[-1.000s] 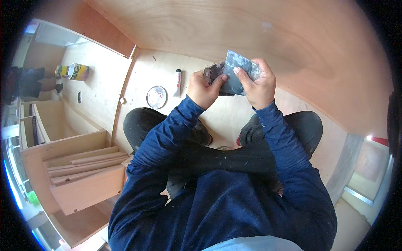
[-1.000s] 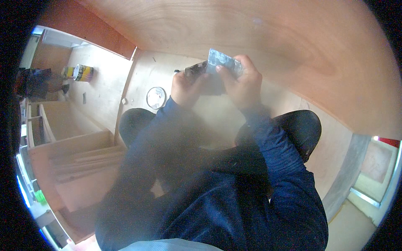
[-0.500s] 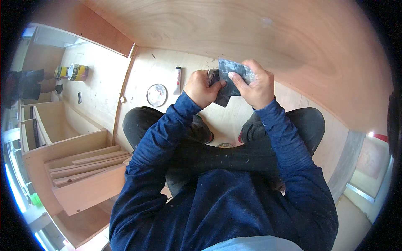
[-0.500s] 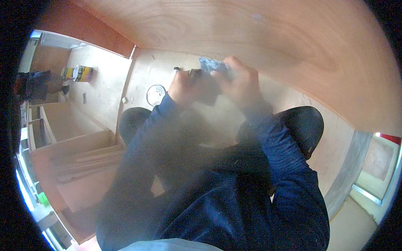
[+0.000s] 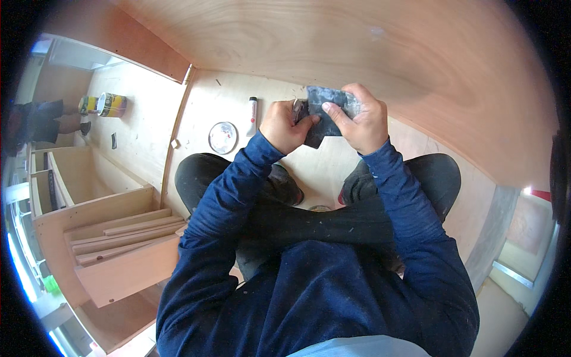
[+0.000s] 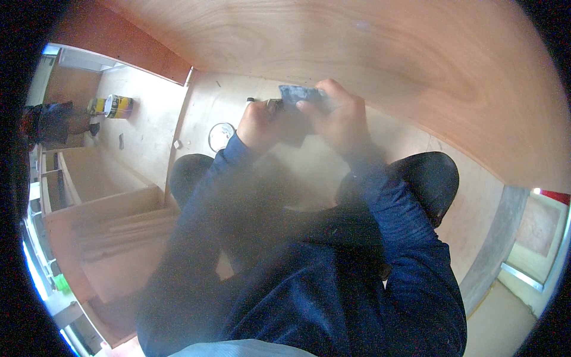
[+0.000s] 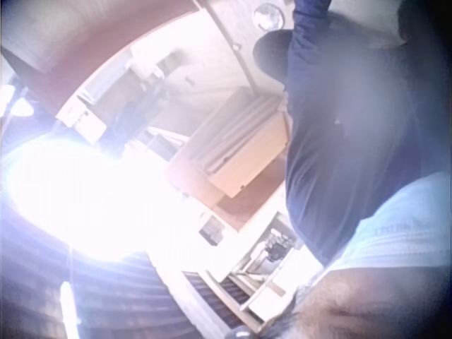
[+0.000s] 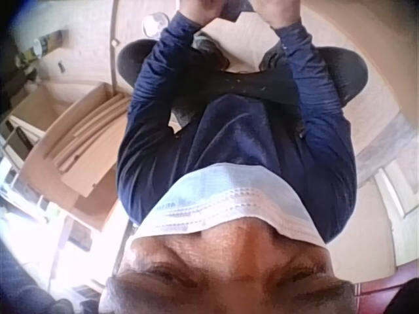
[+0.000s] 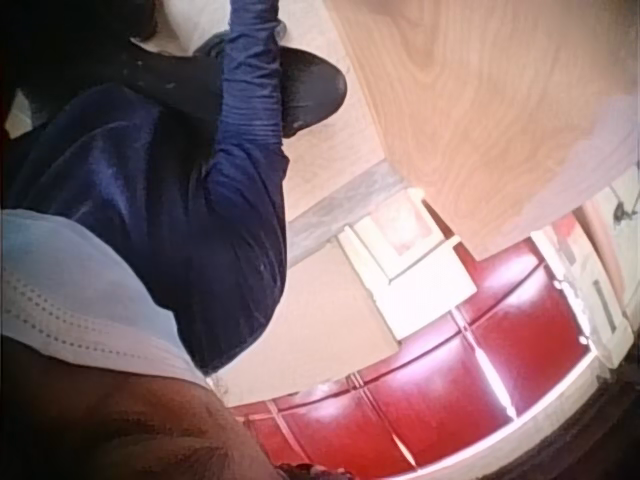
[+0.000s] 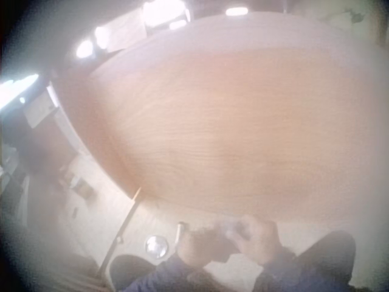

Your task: Applying wood filler or adhesive to a joint or surface during furniture assembly or repair.

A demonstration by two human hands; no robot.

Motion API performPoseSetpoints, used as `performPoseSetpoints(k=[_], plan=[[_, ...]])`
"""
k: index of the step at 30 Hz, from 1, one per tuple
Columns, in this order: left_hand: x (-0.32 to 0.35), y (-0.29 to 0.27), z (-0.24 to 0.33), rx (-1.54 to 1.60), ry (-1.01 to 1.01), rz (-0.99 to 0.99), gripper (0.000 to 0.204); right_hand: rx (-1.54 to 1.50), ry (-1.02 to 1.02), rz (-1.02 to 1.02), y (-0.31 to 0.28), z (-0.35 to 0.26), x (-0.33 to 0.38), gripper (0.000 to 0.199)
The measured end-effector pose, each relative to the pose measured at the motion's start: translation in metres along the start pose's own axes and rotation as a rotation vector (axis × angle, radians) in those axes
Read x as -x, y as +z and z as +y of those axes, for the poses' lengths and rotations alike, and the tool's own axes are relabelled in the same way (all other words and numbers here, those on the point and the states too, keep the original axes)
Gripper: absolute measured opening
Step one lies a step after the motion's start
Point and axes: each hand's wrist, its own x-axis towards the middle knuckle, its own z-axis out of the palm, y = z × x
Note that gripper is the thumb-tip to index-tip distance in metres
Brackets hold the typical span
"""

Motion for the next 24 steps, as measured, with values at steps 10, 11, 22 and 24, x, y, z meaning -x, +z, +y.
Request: performPoseSetpoints(k=[10, 11, 22, 24], plan=[[-0.027, -0.025, -0.003, 0.83, -0.127, 0.289, 0.014, -0.162, 0.115, 0.105, -0.009, 0.013, -0.013, 0.02], [-0.029, -0.028, -0.004, 0.959, -0.155, 0.37, 0.011, -0.181, 0.14, 0.138, -0.009, 0.015, -0.014, 0.02], [-0.027, -0.034, -0.002, 0.867, -0.082, 0.432, 0.014, 0.618, -0.161, -0.551, -0.016, 0.002, 0.001, 0.025], [-0.026, -0.038, -0.002, 0.686, -0.05, 0.434, 0.018, 0.433, -0.106, -0.3, -0.022, 0.001, -0.004, 0.026]])
